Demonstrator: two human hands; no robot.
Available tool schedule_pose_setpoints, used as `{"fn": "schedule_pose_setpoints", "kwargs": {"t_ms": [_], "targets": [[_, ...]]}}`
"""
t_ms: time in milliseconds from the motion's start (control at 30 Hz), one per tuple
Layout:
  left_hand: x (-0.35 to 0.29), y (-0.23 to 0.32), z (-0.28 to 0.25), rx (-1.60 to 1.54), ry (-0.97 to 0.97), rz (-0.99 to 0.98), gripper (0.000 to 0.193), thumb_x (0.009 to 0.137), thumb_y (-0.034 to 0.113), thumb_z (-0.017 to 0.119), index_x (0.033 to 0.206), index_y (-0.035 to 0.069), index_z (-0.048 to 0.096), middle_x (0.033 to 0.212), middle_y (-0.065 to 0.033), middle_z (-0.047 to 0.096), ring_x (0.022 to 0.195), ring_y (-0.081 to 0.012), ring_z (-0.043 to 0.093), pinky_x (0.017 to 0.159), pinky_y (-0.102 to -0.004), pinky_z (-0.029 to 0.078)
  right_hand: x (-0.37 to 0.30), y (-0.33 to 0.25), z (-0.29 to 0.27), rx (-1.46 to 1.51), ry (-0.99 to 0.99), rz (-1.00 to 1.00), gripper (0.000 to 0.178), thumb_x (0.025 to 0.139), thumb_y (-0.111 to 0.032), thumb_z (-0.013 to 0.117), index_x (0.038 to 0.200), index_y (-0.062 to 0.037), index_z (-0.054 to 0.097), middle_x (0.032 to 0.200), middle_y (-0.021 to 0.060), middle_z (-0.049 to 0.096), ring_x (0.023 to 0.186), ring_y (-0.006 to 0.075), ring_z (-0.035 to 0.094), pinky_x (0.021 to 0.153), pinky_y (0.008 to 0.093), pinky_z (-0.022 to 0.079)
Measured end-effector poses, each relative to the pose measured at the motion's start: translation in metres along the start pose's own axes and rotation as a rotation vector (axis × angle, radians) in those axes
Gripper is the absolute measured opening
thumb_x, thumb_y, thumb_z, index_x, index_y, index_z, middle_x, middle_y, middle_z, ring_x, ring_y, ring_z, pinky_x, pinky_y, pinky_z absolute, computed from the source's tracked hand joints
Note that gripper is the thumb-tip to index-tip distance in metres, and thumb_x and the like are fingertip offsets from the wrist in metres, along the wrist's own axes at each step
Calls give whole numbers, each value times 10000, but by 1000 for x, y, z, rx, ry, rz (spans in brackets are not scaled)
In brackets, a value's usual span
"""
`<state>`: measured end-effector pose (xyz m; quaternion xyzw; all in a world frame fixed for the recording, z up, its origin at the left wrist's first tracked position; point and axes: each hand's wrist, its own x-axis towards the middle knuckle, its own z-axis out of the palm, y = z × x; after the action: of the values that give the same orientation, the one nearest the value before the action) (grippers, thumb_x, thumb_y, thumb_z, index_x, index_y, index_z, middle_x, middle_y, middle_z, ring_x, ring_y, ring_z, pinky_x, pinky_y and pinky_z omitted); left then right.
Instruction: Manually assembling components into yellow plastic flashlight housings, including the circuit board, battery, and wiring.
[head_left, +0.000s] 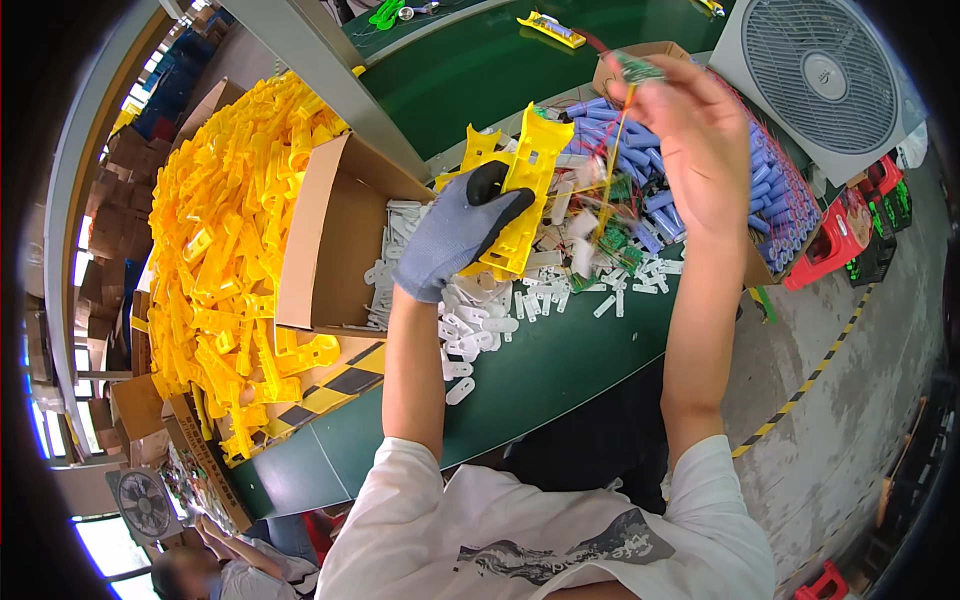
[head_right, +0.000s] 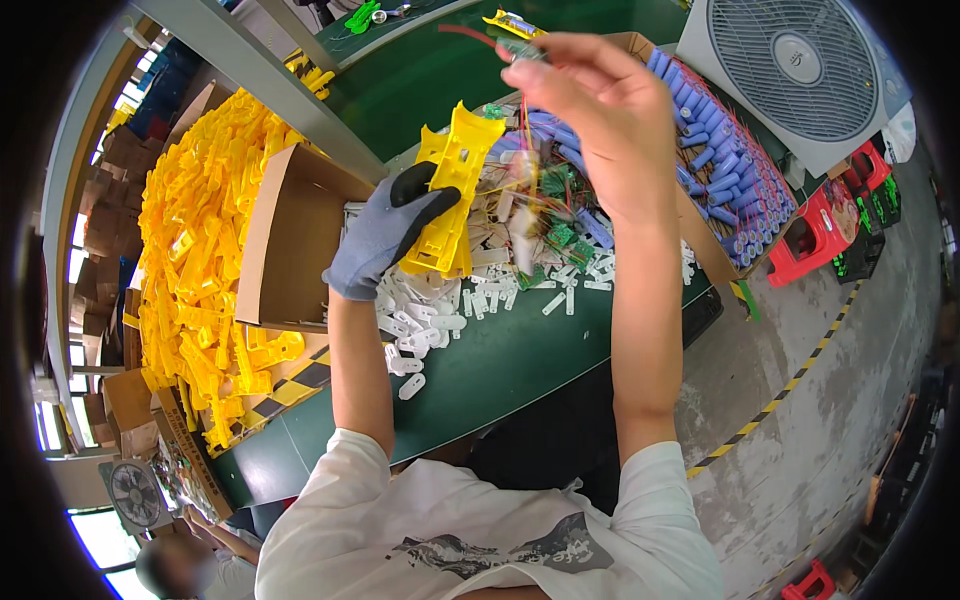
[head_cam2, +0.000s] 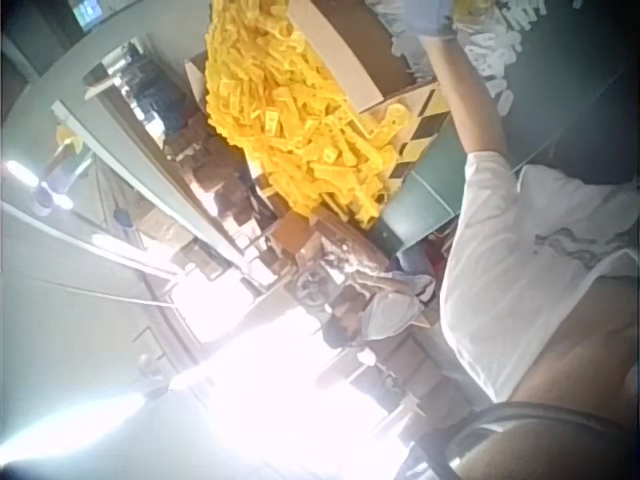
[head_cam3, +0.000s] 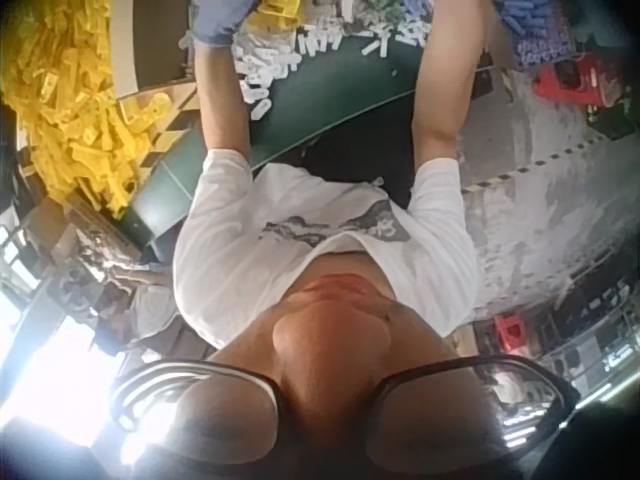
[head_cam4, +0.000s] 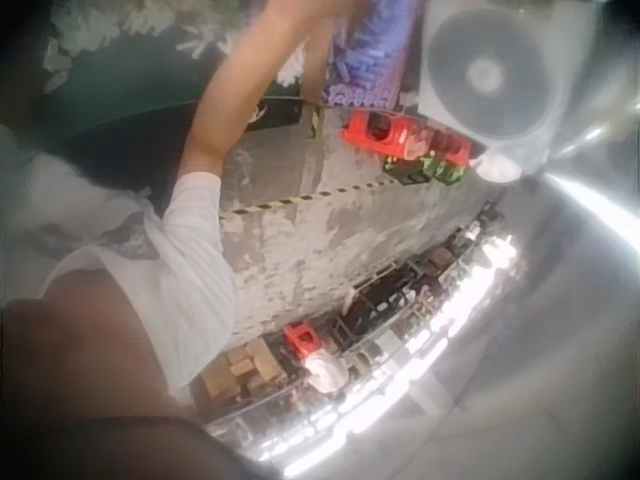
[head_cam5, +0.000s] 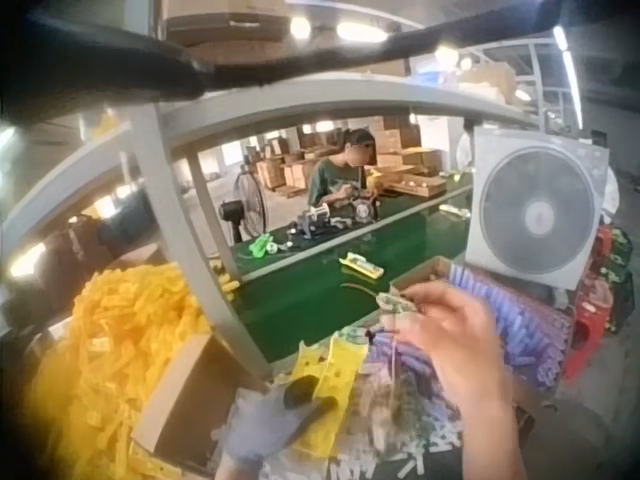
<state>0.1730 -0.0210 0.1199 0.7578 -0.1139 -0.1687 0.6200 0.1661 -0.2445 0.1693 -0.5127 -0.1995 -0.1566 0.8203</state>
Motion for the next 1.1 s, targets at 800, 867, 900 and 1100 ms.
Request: {"fn": "schedule_pose_setpoints", "kwargs": {"t_ms": [800,867,900,1100], "targets": [[6,-7,5,-40,96,116,356,882,236,639,1128,-9,562,936,-59,635,769,-116,614,707,-250,499,11,24,-24,-10,106,120,268,854,-175,680,1033,13,612,1048,130,656,904,184,663,778,250,531],[2,4,9,-158,114,84,350,888,238,633,1130,-4,564,928,-55,635,771,-111,613,706,-250,499,10,22,-22,1,90,119,272,853,-174,681,1038,12,610,1052,135,654,911,190,663,783,254,532],[0,8,11,-277,133,48,344,894,241,627,1132,1,566,920,-50,635,773,-106,613,704,-249,500,9,21,-21,12,72,121,275,852,-173,682,1043,11,607,1057,140,652,919,196,663,787,259,532],[6,-1,14,-480,136,15,395,898,301,606,1171,23,540,968,-82,637,768,-156,635,670,-259,510,3,21,-7,107,74,53,267,859,-148,672,1066,4,600,1065,142,647,944,213,659,800,276,535]]}}
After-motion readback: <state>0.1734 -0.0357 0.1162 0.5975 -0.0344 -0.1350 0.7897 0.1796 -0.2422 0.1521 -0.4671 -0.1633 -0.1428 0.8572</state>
